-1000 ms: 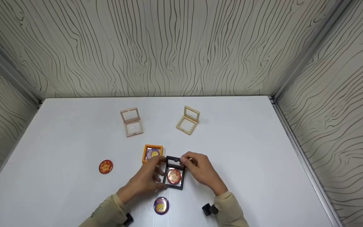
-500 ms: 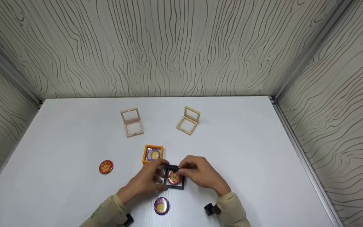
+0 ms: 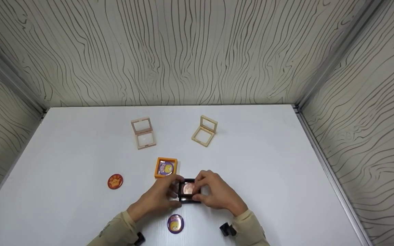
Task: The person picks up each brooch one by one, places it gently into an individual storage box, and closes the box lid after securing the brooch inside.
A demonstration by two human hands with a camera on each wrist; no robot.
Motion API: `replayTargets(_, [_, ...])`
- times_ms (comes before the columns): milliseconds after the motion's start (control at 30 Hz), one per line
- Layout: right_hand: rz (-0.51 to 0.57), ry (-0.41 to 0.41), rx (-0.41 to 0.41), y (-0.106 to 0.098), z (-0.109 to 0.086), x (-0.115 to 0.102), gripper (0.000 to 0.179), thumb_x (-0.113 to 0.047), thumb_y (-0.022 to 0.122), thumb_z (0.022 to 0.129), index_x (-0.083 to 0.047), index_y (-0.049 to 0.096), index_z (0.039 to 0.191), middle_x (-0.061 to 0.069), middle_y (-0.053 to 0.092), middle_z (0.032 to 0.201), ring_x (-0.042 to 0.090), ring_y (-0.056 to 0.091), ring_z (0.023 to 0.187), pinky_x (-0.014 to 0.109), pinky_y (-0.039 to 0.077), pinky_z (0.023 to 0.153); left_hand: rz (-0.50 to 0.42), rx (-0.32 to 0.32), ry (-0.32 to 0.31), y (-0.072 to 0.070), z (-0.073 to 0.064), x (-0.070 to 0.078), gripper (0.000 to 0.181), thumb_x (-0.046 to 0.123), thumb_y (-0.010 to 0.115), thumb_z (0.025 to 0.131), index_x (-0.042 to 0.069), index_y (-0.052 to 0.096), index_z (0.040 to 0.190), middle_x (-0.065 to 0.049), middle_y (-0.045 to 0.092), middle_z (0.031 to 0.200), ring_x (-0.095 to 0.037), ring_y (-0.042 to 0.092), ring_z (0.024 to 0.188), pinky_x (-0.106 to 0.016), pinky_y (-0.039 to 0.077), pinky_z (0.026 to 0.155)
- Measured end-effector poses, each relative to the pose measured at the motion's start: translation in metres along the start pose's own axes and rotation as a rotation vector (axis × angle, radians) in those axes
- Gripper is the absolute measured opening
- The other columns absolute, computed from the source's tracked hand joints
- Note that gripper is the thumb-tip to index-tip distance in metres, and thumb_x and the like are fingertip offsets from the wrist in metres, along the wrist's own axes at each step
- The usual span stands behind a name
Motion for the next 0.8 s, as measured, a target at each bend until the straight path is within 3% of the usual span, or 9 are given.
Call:
replayTargets(167, [-0.064, 0.016, -0.027, 0.005, 0.001, 0.003, 0.014, -0.013, 0.089, 0.086, -0.025, 0.082, 0.086, -0.006, 0.061, 0.110, 0.013, 0.058, 0.111, 0.040, 0.050, 0.102, 0.008, -0.003, -0.001, 0.000, 0.001, -0.001, 0.062, -0.001, 0.092, 0.076, 0.008, 0.062, 0.129, 0.001, 0.064, 0.104, -0.008, 0.061, 0.089, -0.021, 0.053, 0.079])
replayTargets(400, [-0.059, 0.042, -0.079, 0.012, 0.001, 0.009, 0.020, -0.010, 0.088, 0.083, -0.027, 0.078, 0.086, 0.002, 0.055, 0.137, 0.033, 0.057, 0.134, 0.057, 0.048, 0.113, 0.016, -0.028, -0.035, 0.002, -0.001, 0.000, 0.063, 0.001, 0.092, 0.077, 0.009, 0.061, 0.131, 0.002, 0.063, 0.108, -0.008, 0.060, 0.093, -0.023, 0.054, 0.083])
replayTargets(600, [-0.061, 0.002, -0.071, 0.011, 0.002, 0.007, 0.017, -0.009, 0.089, 0.082, -0.023, 0.080, 0.085, 0.008, 0.057, 0.140, 0.036, 0.057, 0.135, 0.058, 0.048, 0.113, 0.020, -0.040, -0.032, 0.002, -0.002, 0.000, 0.062, 0.009, 0.093, 0.080, 0.010, 0.060, 0.133, 0.001, 0.063, 0.112, -0.008, 0.059, 0.096, -0.023, 0.053, 0.085])
replayTargets(800, [-0.081, 0.034, -0.106, 0.012, 0.002, 0.008, 0.013, -0.013, 0.088, 0.085, -0.024, 0.082, 0.087, 0.007, 0.056, 0.145, 0.035, 0.055, 0.138, 0.059, 0.045, 0.116, 0.004, -0.030, -0.042, 0.001, -0.001, -0.001, 0.061, 0.010, 0.093, 0.081, 0.010, 0.061, 0.132, 0.002, 0.063, 0.113, -0.007, 0.060, 0.096, -0.024, 0.053, 0.086])
Point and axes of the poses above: each hand's wrist, its own z-axis towards the middle knuckle, its own y-axis out of the palm, x = y × z, the point moved 7 cm from there along z, towards the middle knuckle
